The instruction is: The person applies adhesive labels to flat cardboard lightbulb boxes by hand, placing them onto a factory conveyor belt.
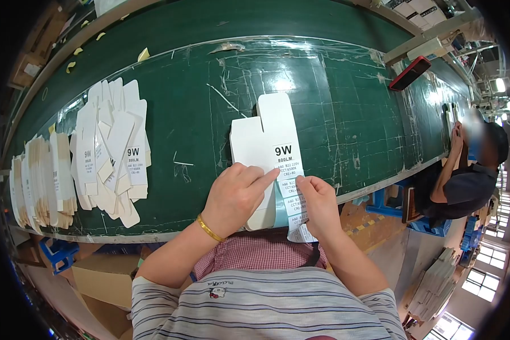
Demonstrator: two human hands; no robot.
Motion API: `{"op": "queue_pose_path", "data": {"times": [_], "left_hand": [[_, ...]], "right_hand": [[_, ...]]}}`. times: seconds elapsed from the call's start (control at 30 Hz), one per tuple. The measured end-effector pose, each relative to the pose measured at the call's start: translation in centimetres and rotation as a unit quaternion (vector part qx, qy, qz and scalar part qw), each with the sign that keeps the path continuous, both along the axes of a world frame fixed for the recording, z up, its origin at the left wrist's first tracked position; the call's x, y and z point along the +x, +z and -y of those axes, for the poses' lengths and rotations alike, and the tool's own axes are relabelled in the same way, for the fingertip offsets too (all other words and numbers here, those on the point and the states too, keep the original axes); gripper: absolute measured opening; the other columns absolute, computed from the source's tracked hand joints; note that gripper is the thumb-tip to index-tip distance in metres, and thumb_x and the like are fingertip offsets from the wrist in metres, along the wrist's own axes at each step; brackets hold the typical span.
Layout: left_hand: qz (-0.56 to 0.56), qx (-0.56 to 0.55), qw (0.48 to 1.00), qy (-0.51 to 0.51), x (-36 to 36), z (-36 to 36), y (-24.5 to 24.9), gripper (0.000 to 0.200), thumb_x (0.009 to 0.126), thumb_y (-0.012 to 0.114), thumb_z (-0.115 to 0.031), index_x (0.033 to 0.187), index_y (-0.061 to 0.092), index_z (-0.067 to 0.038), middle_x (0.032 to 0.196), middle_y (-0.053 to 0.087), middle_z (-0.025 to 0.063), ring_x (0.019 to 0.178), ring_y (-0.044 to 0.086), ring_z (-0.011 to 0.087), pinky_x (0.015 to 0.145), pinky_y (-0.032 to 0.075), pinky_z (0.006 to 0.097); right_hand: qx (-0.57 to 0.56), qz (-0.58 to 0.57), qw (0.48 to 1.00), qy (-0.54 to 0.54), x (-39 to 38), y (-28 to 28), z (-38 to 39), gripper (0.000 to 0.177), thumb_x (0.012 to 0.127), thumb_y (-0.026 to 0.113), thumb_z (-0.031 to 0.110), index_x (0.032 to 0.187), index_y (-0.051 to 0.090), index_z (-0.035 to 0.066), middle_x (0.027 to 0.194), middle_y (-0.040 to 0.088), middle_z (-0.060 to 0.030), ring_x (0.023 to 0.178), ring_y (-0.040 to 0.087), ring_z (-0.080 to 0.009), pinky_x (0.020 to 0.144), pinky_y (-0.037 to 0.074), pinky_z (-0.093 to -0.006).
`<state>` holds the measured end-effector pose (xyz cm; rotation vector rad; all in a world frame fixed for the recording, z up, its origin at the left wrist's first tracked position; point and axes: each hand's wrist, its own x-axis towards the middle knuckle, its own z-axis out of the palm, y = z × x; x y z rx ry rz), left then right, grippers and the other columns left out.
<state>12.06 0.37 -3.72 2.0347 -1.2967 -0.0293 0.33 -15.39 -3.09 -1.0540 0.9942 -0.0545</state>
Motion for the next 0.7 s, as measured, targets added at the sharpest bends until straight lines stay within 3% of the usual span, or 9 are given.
{"op": "queue_pose_path", "data": {"times": [0.7], "left_hand": [[0.005, 0.020, 1.000, -0.013, 0.17, 0.24, 0.39, 0.041, 0.074, 0.067, -0.002, 0.114, 0.070, -0.007, 0.085, 0.057, 0.0035, 0.076, 0.054, 0.0214, 0.067, 0.048, 0.0334]], "right_hand": [[0.007, -0.005, 1.000, -0.002, 0.07, 0.05, -0.03, 0.023, 0.098, 0.059, 0.017, 0.090, 0.065, -0.004, 0.078, 0.064, -0.0015, 0.064, 0.054, -0.0053, 0.057, 0.043, -0.0222]]}}
